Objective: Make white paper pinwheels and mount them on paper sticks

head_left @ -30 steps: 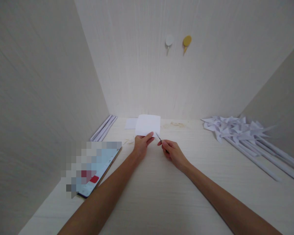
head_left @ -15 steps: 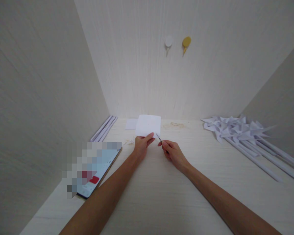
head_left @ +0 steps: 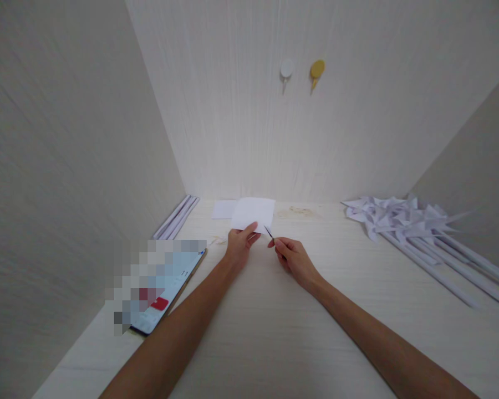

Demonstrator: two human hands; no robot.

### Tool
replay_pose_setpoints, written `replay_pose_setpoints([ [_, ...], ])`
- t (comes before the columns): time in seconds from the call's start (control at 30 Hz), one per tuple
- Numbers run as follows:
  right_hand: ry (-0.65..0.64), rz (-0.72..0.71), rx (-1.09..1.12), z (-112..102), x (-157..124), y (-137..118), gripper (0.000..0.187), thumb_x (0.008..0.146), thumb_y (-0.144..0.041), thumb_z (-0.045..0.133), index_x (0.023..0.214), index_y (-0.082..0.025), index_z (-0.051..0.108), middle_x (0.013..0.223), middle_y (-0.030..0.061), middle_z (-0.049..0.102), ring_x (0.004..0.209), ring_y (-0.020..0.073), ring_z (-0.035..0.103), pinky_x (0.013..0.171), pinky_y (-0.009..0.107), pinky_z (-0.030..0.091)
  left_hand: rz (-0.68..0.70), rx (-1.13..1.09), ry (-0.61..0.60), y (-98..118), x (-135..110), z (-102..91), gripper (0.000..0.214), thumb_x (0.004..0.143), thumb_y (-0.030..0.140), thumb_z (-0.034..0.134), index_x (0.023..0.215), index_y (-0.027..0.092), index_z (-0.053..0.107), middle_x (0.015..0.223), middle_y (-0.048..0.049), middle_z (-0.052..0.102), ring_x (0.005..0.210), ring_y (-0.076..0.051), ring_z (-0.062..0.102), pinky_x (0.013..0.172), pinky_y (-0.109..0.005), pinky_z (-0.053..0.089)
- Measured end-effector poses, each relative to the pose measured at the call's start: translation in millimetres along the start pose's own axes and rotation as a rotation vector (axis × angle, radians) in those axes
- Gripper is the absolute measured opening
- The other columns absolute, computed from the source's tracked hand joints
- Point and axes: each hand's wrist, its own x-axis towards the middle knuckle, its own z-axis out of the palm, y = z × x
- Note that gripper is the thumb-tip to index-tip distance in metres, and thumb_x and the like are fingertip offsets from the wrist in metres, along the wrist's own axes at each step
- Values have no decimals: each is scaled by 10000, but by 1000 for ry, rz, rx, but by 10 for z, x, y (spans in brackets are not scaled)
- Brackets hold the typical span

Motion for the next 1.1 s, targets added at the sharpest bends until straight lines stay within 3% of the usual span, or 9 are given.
replay_pose_setpoints([
  [0.27,-20,36,26,-12,-2,9,319,703,-455,489,723,-145,559,429,-92,297,331,40,221,334,203,123,46,-15,150,28,-11,38,137,578,41,669,672,120,608,607,20,638,477,-66,563,445,-169,463],
  [1.1,-2,80,142,-18,11,15,319,664,-460,550,709,-145,554,429,-89,329,321,30,220,337,209,92,72,116,70,-38,17,-11,248,478,161,746,700,124,641,671,-18,660,545,-95,577,496,-204,462],
])
